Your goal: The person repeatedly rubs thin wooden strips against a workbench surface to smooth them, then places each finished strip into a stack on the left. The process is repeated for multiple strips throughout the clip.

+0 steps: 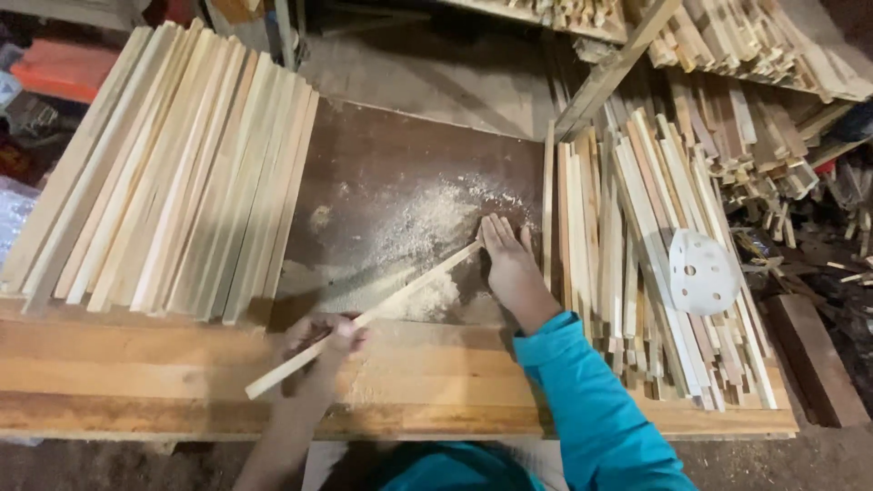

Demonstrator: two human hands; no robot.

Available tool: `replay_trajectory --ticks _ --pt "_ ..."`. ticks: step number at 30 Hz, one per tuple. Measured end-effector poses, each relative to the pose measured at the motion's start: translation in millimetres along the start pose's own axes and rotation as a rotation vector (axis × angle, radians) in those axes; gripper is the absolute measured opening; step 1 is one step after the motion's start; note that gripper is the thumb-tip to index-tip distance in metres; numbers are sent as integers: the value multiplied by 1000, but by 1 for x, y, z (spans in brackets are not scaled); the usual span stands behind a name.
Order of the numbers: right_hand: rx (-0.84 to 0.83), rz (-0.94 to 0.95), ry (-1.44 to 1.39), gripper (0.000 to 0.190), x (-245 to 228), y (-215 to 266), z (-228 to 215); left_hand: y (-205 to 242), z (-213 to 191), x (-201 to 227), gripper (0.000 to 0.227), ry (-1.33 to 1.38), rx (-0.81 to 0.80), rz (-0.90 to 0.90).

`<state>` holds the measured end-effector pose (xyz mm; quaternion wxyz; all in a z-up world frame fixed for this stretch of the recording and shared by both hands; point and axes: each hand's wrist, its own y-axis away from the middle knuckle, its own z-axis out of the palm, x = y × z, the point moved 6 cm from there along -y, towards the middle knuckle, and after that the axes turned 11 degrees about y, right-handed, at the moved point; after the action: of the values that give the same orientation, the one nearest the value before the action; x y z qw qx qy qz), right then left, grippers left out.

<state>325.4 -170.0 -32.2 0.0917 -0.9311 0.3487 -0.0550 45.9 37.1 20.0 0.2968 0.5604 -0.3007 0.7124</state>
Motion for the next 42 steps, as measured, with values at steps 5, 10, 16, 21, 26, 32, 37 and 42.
replay_trajectory --ticks 5,10,16,21,26,32,37,42 --pt "99 55 178 59 -17 1 -2 4 -6 -15 22 147 70 -320" --pt "2 -194 -255 67 -155 42 -59 -4 -10 -35 24 152 48 -274" --pt "-70 -7 -852 68 -78 17 -28 6 -8 -4 25 10 42 -261" --pt "126 -9 61 79 -37 11 27 4 0 5 39 38 -130 -6" --pt "177 -541 -508 71 -163 78 77 9 -13 -48 12 192 -206 249" --pt "-106 128 -138 80 -30 16 -51 16 -6 -1 11 -144 -4 -50" --pt "-28 -57 -344 74 -123 37 -55 12 1 -9 19 -95 77 -9" --pt "-183 30 -2062 24 -146 18 -100 16 -4 9 23 -83 98 71"
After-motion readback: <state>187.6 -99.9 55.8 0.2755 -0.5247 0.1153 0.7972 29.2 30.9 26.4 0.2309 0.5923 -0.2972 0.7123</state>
